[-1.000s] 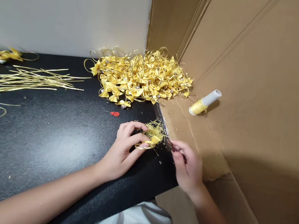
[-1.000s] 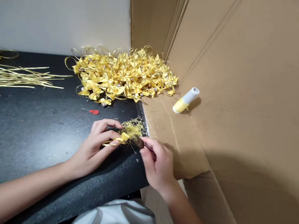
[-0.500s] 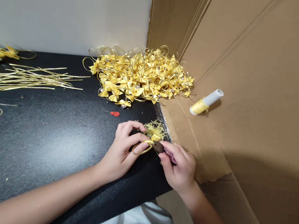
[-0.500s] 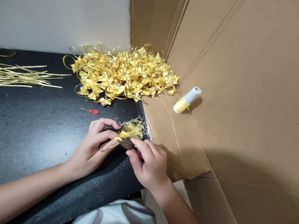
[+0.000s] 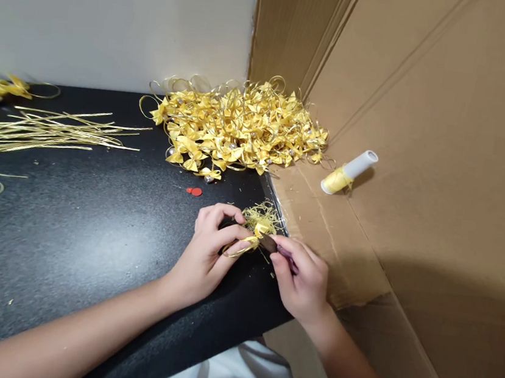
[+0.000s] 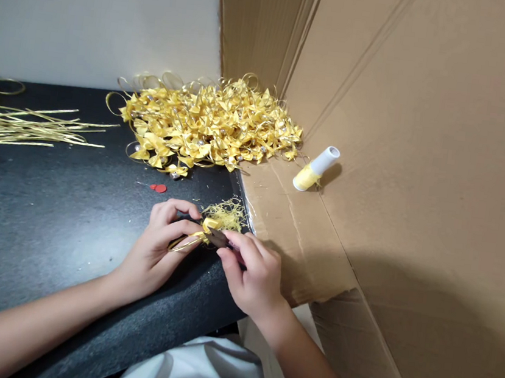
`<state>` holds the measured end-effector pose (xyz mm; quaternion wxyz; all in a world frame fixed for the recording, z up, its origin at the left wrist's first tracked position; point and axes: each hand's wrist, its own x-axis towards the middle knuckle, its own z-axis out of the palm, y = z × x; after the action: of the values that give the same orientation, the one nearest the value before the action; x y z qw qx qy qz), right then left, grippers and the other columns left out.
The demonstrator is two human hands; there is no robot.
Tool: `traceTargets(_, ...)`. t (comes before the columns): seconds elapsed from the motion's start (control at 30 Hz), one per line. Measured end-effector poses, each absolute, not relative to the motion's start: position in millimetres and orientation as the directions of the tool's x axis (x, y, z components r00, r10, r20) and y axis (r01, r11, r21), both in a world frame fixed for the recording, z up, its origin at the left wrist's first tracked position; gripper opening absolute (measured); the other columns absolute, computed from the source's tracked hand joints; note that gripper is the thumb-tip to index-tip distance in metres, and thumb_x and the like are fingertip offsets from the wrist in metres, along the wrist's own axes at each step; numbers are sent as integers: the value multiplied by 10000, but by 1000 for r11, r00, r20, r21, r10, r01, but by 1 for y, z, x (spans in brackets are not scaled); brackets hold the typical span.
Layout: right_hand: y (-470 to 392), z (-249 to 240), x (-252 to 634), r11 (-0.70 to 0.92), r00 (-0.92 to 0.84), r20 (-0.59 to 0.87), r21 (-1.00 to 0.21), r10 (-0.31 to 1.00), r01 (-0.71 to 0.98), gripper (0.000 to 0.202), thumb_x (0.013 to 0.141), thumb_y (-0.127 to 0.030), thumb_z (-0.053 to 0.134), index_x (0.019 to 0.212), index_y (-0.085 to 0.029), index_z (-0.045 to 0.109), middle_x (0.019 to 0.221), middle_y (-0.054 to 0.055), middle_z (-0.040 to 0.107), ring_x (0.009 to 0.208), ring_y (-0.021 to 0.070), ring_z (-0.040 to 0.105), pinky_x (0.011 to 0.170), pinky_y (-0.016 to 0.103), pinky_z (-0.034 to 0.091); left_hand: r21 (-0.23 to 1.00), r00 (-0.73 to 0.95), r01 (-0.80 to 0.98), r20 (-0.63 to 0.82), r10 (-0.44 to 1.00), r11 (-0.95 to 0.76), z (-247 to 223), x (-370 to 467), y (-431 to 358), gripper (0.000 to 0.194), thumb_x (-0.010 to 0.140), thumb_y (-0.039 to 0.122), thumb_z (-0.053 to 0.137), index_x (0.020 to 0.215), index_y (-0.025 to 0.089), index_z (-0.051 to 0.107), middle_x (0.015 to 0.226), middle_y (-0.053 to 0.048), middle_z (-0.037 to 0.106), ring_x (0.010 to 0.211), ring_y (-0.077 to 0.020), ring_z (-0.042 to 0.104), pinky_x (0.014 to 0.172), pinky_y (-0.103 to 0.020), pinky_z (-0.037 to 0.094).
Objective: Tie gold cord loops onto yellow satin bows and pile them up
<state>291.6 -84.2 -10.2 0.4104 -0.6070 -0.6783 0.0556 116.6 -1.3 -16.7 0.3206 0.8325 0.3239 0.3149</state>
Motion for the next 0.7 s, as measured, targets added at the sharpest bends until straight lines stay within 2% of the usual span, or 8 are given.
traceTargets(0.47, -84, -13, 290, 178, 152, 469, -586, 870, 790, 167, 922, -227, 507, 940, -201, 671, 809, 38, 740, 677, 137, 690, 617, 223, 544, 756, 605, 373, 243, 758, -539, -17, 118, -2, 202, 956, 298, 450, 893, 234, 631, 1049, -64, 500, 1062, -231, 402, 954, -420, 339)
traceTargets(0.6, -85, -15, 301, 55, 269, 402, -635, 875, 771, 208, 917, -300, 506, 982, -197, 674, 809, 46, 742, 669, 153, 693, 593, 236, 545, 767, 605, 382, 215, 767, -516, -16, 119, -1, 225, 956, 297, 435, 856, 219, 621, 1049, -68, 509, 1059, -234, 404, 959, -431, 339)
traceTargets(0.7, -89, -18, 323, -87, 372, 365, -605, 853, 792, 286, 917, -352, 501, 1080, -172, 651, 868, 75, 744, 733, 178, 701, 634, 268, 547, 779, 599, 377, 209, 773, -502, -14, 119, -2, 227, 956, 286, 432, 824, 207, 599, 1039, -65, 512, 1056, -229, 408, 962, -434, 334)
